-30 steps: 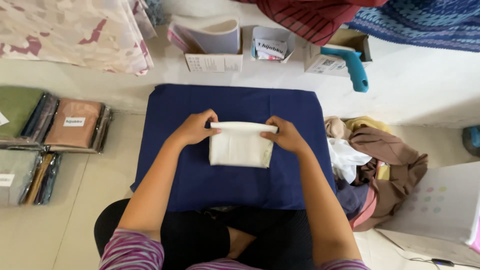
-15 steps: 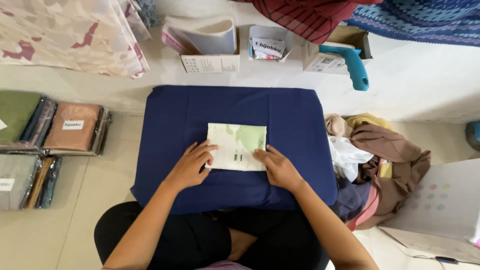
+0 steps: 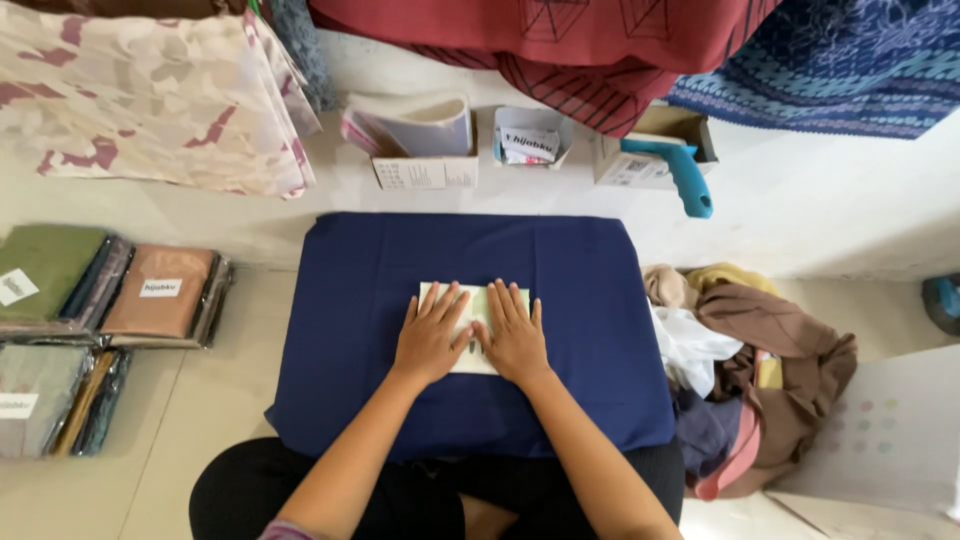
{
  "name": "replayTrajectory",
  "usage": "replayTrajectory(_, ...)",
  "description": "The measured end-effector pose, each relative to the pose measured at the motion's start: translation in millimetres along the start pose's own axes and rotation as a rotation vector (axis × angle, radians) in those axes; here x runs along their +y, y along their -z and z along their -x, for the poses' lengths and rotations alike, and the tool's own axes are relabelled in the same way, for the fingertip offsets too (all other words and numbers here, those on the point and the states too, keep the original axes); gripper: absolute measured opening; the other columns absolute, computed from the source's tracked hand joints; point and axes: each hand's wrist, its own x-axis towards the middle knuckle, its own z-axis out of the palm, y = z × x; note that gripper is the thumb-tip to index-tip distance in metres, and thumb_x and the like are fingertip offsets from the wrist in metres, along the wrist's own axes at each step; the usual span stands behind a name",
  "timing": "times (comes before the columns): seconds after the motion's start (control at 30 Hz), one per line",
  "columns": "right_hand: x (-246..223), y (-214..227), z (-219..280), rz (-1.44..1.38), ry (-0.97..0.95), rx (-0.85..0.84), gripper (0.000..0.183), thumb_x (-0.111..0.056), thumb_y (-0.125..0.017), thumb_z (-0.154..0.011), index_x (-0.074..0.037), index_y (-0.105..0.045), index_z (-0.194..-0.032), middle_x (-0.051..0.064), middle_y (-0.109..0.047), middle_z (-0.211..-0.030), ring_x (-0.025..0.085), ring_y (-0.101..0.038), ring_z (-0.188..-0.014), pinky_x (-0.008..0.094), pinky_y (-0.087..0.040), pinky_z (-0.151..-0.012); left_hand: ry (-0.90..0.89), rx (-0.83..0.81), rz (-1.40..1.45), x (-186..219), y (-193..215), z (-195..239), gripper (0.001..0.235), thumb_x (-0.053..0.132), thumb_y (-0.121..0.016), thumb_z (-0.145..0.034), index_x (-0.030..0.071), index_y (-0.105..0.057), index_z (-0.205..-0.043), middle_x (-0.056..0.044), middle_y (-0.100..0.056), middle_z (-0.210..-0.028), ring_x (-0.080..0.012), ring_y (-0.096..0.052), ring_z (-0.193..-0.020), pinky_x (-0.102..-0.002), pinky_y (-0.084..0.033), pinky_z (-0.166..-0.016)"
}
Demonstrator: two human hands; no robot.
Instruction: The person folds a patterned cloth on a blue mat, uses a lint roller to remove lint, then places the cloth into a clear plastic bag, seals it, and adds a label. The finished package is placed with other similar packages.
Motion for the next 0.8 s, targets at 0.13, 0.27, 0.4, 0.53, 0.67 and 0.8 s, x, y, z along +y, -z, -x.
replayTrajectory(0.13,15.1,4.3,-15.5,-0.066,-0.033,-0.052,0.074,-0.054,-0.045,-0.101,-0.013,-0.031,-0.161,0.007,-0.034,-0.164,0.027,-0.028,-0.153,0.063,-0.025,-0.12,-0.042,0.033,0.027,-9.7,-5.6,-4.8,0.061,0.043,-0.052,-0.098,0.023,-0.043,-0.155,-0.003,-0.037,-0.163,-0.0325,-0.027,-0.152,-0.058,-0.026,-0.118)
replayTrajectory(0.27,54.1,4.4,-40.3,-0.146,-0.03,-0.145,0.089,-0.072,-0.07,-0.073,-0.026,-0.052,-0.146,-0.003,-0.053,-0.139,0.024,-0.047,-0.133,0.05,-0.039,-0.108,-0.015,-0.004,-0.056,-40.7,-25.2,-31.0,0.061,0.043,-0.06,-0.088,0.028,-0.051,-0.146,0.001,-0.053,-0.148,-0.0277,-0.044,-0.139,-0.053,-0.04,-0.104)
replayTrajectory(0.4,70.2,-2.6,-75.1,-0.057,-0.064,-0.34,0.09,-0.083,-0.078,-0.052,-0.03,-0.067,-0.124,-0.008,-0.068,-0.119,0.024,-0.059,-0.119,0.048,-0.038,-0.1,0.048,-0.313,-0.179,-52.6,-2.9,-73.3,0.077,0.069,-0.071,-0.069,0.035,-0.059,-0.137,0.007,-0.06,-0.129,-0.0231,-0.045,-0.124,-0.05,-0.032,-0.099)
replayTrajectory(0.53,68.4,10.0,-75.5,-0.162,-0.041,-0.387,0.072,-0.069,-0.088,-0.052,-0.023,-0.076,-0.107,0.0,-0.069,-0.115,0.029,-0.061,-0.117,0.049,-0.04,-0.101,0.029,-0.465,-0.199,-54.9,13.2,-92.6,0.072,0.072,-0.076,-0.064,0.029,-0.069,-0.122,0.002,-0.066,-0.117,-0.0244,-0.054,-0.115,-0.049,-0.035,-0.097)
replayTrajectory(0.67,80.1,8.7,-46.0,-0.749,0.006,-0.264,0.046,-0.034,-0.092,-0.059,-0.015,-0.072,-0.096,0.002,-0.07,-0.092,0.026,-0.066,-0.091,0.038,-0.051,-0.078,-0.032,-0.526,0.016,-58.3,25.7,-92.3,0.062,0.058,-0.081,-0.068,0.02,-0.069,-0.115,-0.009,-0.069,-0.116,-0.0344,-0.061,-0.114,-0.05,-0.046,-0.094)
replayTrajectory(0.8,92.4,-1.3,-15.0,-1.538,-0.236,-0.01,0.051,0.007,-0.089,-0.066,-0.013,-0.064,-0.106,-0.002,-0.067,-0.09,0.016,-0.067,-0.081,0.027,-0.054,-0.067,0.006,-0.481,0.416,-23.0,83.2,-96.5,0.048,0.04,-0.09,-0.066,0.018,-0.072,-0.104,-0.01,-0.077,-0.098,-0.0346,-0.072,-0.099,-0.043,-0.053,-0.081)
